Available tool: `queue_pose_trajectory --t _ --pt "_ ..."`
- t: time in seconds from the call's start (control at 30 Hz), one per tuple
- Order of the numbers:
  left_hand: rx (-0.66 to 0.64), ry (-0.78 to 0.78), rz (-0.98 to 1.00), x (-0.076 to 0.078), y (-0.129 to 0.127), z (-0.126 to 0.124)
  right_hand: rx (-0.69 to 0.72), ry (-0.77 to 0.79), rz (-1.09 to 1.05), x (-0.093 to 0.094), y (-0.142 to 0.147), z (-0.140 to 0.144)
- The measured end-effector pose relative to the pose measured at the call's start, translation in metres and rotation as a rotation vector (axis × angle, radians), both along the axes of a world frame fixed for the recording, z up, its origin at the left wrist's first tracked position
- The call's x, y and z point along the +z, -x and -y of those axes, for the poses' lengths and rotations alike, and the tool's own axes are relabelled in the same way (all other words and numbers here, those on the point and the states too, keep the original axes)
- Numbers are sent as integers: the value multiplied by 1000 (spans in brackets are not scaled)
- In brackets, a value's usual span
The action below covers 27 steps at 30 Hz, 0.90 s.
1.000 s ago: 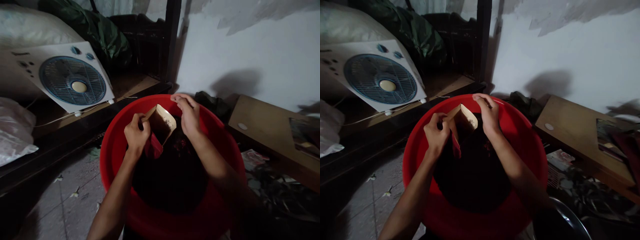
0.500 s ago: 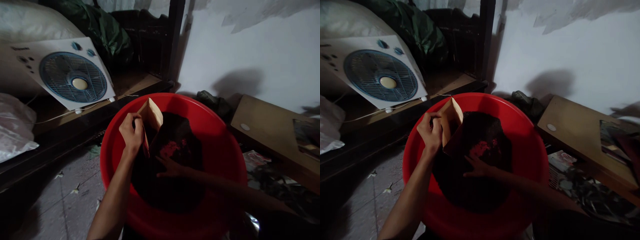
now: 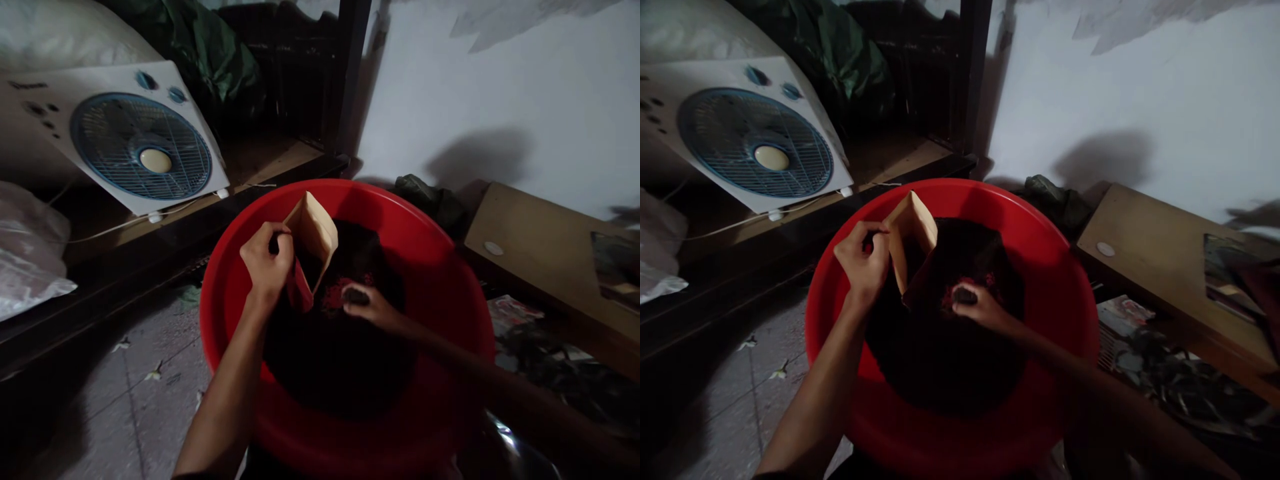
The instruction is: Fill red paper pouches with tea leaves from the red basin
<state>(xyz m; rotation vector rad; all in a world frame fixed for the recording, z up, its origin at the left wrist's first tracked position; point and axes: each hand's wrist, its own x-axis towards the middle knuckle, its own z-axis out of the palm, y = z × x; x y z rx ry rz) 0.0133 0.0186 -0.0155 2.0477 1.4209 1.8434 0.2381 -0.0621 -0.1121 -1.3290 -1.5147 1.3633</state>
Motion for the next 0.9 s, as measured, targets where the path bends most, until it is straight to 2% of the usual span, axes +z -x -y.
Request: queue_pose_trajectory --t 0.07,0.13,0.2,0.27,0.37,0.47,0.57,0.67,0.73,0.8,0.87,0.9 --pt "-50 -28 -29 0 -5 3 -291 -82 -190 37 6 -17" --pt "-88 -40 -54 -1 -10 6 -489 -181 -430 78 16 -34" --pt "-124 -45 -82 -1 -14 8 -561 -270 -604 114 28 -51" --pt "-164 -49 -122 -2 -17 10 -578 -346 -663 140 40 -67" --pt "-185 -47 -156 -1 -19 11 -570 -468 -662 155 55 -86" --pt "-134 -29 -125 -1 -19 11 -519 -588 -648 151 63 -95" --pt "-90 7 -97 0 -17 10 -408 -586 -532 146 62 -94" --pt "-79 30 -74 1 -15 9 -240 -609 -315 144 45 -92" --pt "-59 51 -46 2 -13 8 -173 -658 -154 136 25 -95" --pt "-26 73 -18 2 -10 7 -214 -663 -3 114 0 -100" --pt "12 87 1 3 -8 5 -264 -542 160 77 -26 -101" --pt "29 87 8 4 -6 5 -235 -419 265 54 -38 -97"
